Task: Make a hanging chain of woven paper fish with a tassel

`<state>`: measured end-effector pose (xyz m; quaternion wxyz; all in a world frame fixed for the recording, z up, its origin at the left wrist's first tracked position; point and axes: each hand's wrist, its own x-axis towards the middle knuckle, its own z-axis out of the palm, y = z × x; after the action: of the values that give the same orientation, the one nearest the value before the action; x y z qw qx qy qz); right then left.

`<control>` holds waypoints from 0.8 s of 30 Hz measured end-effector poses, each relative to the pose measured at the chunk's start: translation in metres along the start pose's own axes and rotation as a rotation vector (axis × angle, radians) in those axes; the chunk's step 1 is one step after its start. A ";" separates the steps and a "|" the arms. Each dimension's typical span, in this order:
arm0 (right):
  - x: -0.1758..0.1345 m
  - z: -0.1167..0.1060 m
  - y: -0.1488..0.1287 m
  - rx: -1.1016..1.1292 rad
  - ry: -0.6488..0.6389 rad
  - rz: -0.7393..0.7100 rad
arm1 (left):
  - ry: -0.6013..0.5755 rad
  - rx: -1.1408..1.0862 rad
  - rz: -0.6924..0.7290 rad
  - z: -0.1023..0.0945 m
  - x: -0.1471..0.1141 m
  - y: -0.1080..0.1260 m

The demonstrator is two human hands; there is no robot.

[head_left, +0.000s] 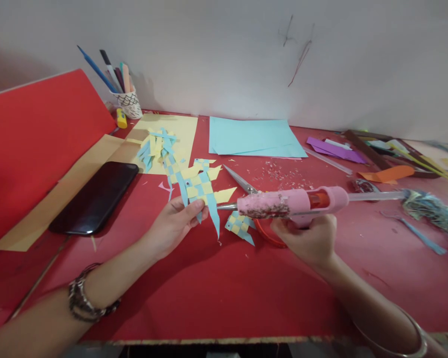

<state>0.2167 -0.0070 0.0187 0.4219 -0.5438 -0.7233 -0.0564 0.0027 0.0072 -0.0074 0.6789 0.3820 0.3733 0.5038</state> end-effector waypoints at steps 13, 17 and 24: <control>0.000 0.000 0.001 0.033 -0.010 0.004 | 0.014 -0.045 -0.018 0.000 0.001 0.001; 0.001 -0.001 0.000 0.020 -0.013 0.009 | 0.040 -0.032 -0.016 0.002 0.000 0.002; 0.001 -0.001 0.000 0.028 -0.018 -0.002 | 0.038 -0.021 -0.007 0.004 0.000 0.005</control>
<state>0.2170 -0.0072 0.0197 0.4230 -0.5374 -0.7284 -0.0416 0.0039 0.0072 -0.0016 0.6774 0.3639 0.3820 0.5127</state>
